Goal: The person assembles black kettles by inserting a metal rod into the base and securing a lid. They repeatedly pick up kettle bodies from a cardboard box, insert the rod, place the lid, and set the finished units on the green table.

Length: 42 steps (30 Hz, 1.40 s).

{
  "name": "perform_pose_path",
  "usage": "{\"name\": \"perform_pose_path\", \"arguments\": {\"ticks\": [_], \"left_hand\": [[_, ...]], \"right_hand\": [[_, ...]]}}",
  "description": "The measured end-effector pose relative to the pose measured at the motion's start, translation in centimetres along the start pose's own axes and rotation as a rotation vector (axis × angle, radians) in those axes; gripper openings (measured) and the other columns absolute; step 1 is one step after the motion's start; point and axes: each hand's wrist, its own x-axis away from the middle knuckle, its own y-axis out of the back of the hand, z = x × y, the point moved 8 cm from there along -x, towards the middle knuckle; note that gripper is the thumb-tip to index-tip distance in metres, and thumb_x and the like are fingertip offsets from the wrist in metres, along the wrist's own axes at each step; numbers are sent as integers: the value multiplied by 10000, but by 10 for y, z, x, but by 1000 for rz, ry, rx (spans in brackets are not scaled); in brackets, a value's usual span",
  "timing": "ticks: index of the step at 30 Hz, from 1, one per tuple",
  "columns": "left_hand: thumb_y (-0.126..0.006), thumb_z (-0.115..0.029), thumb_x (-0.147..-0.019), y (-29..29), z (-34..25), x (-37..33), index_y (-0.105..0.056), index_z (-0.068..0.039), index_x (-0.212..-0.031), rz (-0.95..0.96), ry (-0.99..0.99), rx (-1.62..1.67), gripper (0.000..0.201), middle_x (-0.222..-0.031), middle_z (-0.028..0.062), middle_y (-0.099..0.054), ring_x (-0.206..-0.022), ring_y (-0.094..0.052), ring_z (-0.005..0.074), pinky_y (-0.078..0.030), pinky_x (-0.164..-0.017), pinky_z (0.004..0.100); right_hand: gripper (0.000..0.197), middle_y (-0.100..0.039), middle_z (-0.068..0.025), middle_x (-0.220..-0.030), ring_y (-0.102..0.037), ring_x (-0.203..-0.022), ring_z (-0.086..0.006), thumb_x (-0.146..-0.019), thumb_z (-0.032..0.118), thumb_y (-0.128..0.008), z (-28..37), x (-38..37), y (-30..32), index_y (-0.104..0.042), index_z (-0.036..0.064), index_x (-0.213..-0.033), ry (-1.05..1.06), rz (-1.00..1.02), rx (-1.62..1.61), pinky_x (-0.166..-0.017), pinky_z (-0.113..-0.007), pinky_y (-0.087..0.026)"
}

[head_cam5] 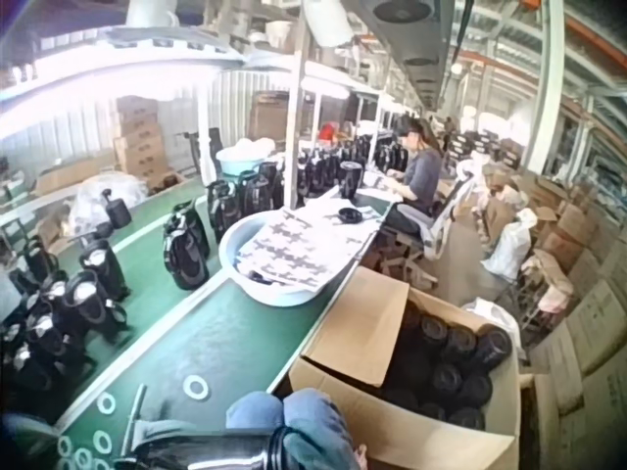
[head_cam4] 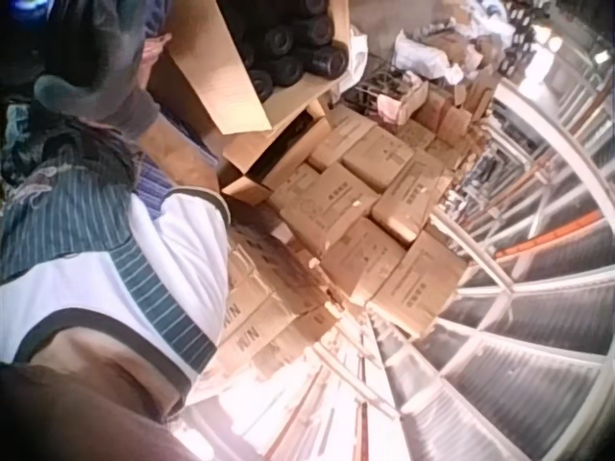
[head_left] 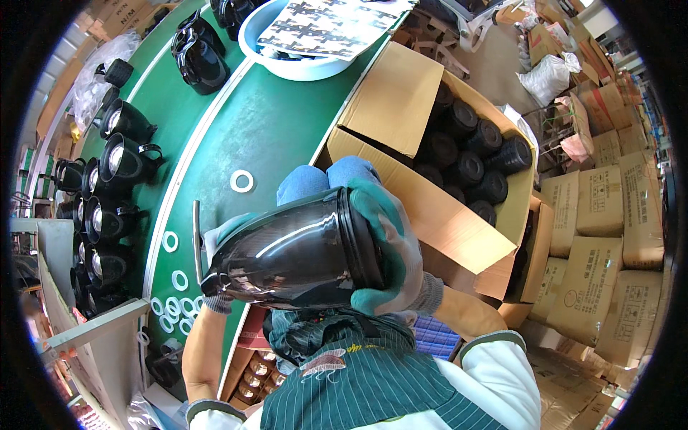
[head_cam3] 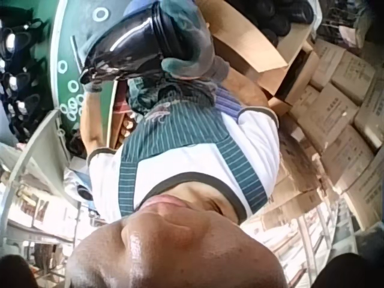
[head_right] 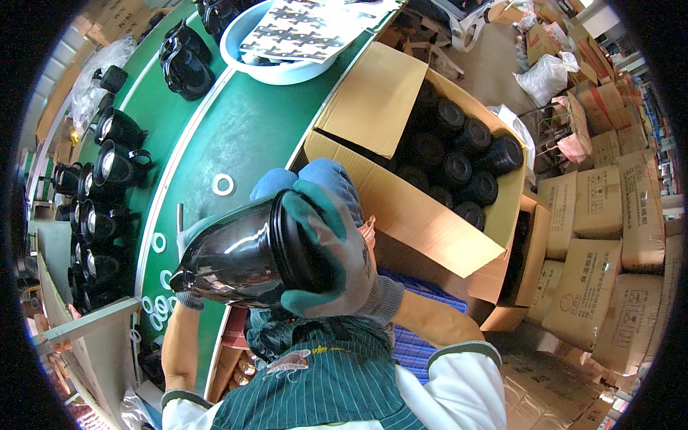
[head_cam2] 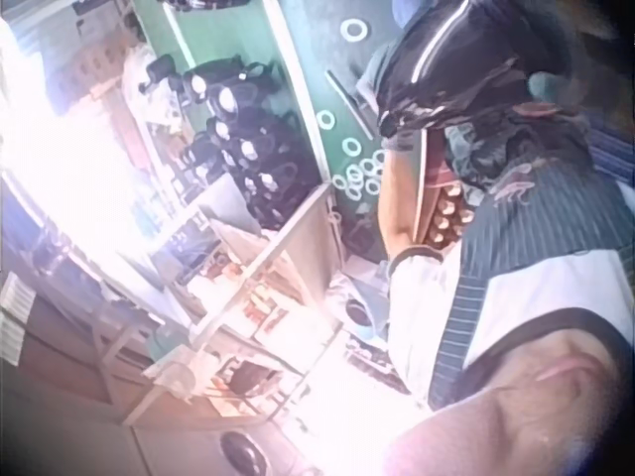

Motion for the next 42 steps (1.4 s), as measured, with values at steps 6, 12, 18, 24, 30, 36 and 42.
{"name": "perform_pose_path", "arguments": {"ticks": [6,12,18,24,30,36,42], "left_hand": [[-647,-65,-939,-39,38,21,-690,60,-1213,102,481,427,304,-1084,115,-743,-959,-715,172,-608,-868,323],[-664,-82,-922,-61,-16,43,-707,53,-1190,-34,-254,-138,304,-1053,104,-751,-950,-719,177,-592,-875,320],[-682,-100,-904,-7,-62,51,-723,47,-1167,-178,-526,-406,304,-1022,93,-759,-942,-723,183,-577,-883,318],[-712,-115,-889,22,-58,67,-751,23,-1134,-327,-609,-374,284,-1018,112,-780,-909,-741,201,-562,-894,308],[-719,-51,-834,-19,-113,79,-762,42,-1039,-225,-1079,-866,229,-1008,184,-783,-924,-781,291,-593,-872,334],[-757,-109,-806,-29,-90,52,-749,34,-1071,-125,-936,-788,302,-1068,194,-765,-980,-762,318,-590,-879,364],[-756,-138,-833,-36,-120,66,-707,37,-1170,-152,-919,-871,382,-1163,222,-732,-1068,-727,352,-564,-942,408]], "right_hand": [[993,-412,-302,-1522,-484,-1379,-487,-682,572,-897,51,-6,-6,-521,182,-1514,230,58,80,-1119,-617,-401],[821,-508,-279,-1461,-553,-1298,-492,-761,683,-772,81,-42,-20,-654,130,-1356,354,324,66,-1064,-604,-446],[1138,-389,-220,-1598,-453,-1443,-318,-816,696,-764,2,-15,-6,-339,-26,-1585,-212,49,-250,-1190,-443,-380],[1148,-255,-195,-1683,-319,-1535,-306,-868,706,-698,11,-27,-23,-229,-12,-1630,-88,122,-464,-1257,-460,-273],[1112,-201,-168,-1708,-228,-1575,-278,-934,717,-586,2,-31,-32,-119,15,-1659,-527,190,-461,-1289,-417,-163],[904,-336,-223,-1617,-358,-1477,-436,-896,588,-713,60,-27,-22,-373,93,-1572,-124,204,-131,-1208,-568,-267],[832,-446,-293,-1530,-481,-1322,-511,-745,674,-773,132,-62,-36,-654,166,-1393,653,122,118,-1014,-628,-424]]}}
